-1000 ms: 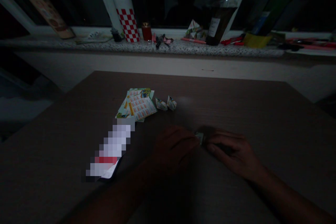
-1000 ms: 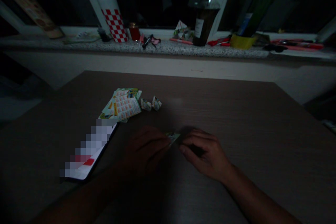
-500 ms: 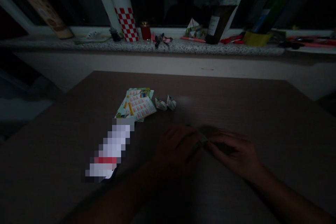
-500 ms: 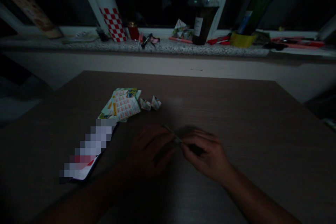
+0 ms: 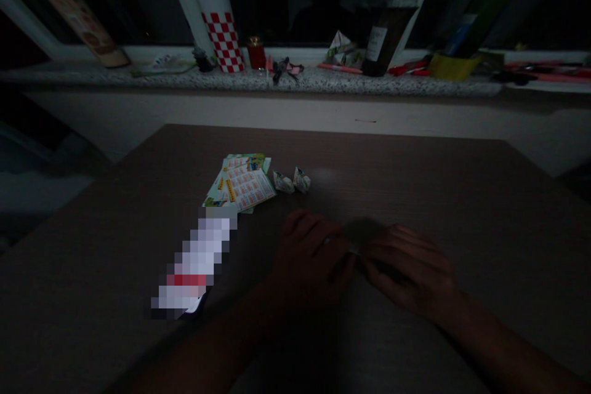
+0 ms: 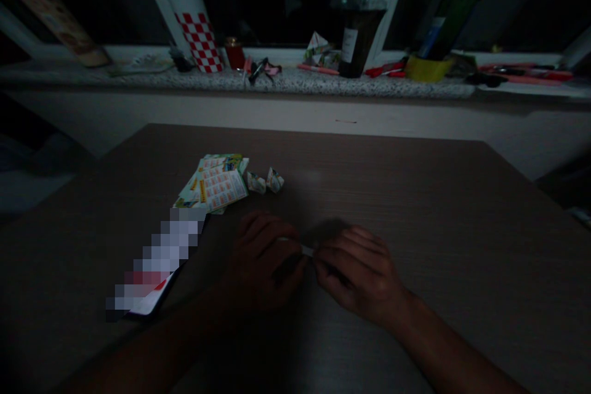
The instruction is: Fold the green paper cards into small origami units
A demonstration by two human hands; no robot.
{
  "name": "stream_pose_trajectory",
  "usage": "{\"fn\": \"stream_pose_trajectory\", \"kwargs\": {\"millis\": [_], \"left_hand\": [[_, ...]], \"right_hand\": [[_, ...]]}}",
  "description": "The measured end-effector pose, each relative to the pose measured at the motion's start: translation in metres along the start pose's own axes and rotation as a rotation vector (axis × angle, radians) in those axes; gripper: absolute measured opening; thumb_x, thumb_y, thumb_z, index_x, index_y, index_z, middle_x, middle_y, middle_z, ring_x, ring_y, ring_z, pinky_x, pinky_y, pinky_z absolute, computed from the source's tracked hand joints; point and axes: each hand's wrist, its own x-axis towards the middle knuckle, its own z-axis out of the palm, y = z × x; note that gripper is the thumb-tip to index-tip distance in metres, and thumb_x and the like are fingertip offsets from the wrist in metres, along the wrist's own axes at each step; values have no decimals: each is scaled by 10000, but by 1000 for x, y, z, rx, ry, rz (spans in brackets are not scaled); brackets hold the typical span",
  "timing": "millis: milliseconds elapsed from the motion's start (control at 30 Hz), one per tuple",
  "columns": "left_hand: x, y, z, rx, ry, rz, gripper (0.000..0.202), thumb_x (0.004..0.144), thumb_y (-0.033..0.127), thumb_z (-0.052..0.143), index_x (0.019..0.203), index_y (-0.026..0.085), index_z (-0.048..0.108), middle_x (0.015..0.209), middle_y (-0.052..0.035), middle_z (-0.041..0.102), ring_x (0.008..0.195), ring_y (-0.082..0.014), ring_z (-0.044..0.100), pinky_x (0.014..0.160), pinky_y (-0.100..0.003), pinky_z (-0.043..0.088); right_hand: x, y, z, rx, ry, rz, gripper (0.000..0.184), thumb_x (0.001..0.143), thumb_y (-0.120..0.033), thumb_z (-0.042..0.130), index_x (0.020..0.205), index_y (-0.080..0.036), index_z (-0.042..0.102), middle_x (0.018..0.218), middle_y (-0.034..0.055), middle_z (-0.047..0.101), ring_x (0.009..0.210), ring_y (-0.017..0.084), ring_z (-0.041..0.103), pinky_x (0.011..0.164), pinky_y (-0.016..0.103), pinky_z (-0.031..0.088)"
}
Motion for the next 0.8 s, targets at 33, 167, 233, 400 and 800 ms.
{"fn": "stream_pose_trajectory", "kwargs": {"millis": [33, 167, 233, 400, 800], "left_hand": [[0, 0, 0, -9, 0, 10, 52, 765, 202, 631, 805, 183, 603, 882, -38, 677, 837, -185, 584, 856, -399, 402], [-1, 1, 1, -24, -21, 29, 55, 763, 191, 629, 810, 182, 601, 890, -29, 683, 861, -186, 590, 886, -408, 398], [-1, 1, 2, -21, -32, 35, 31, 767, 185, 617, 794, 182, 602, 903, -27, 686, 870, -186, 591, 896, -412, 395], [1, 1, 4, 4, -41, 59, 36, 771, 181, 590, 736, 176, 587, 851, -22, 684, 837, -180, 596, 871, -402, 402], [8, -12, -2, 91, 1, 36, 45, 732, 165, 593, 690, 177, 583, 767, -13, 676, 761, -163, 602, 834, -384, 411]], "right_hand": [[0, 0, 0, -8, -11, -2, 186, 738, -35, 677, 889, -135, 634, 748, 60, 699, 667, 166, 636, 641, 328, 506], [-1, -1, 1, -24, -71, 8, 132, 779, -64, 645, 884, -144, 643, 740, 43, 692, 643, 155, 620, 633, 322, 492], [-1, -1, 1, -27, -78, -12, 135, 782, -61, 641, 894, -137, 642, 753, 52, 693, 657, 161, 621, 641, 327, 490], [-1, -1, 1, -26, -97, -48, 140, 781, -61, 636, 904, -129, 635, 737, 55, 675, 645, 163, 598, 623, 330, 481], [-2, 2, -1, -4, -56, -34, 211, 768, -56, 641, 932, -189, 633, 759, 39, 709, 641, 168, 645, 615, 326, 511]]}}
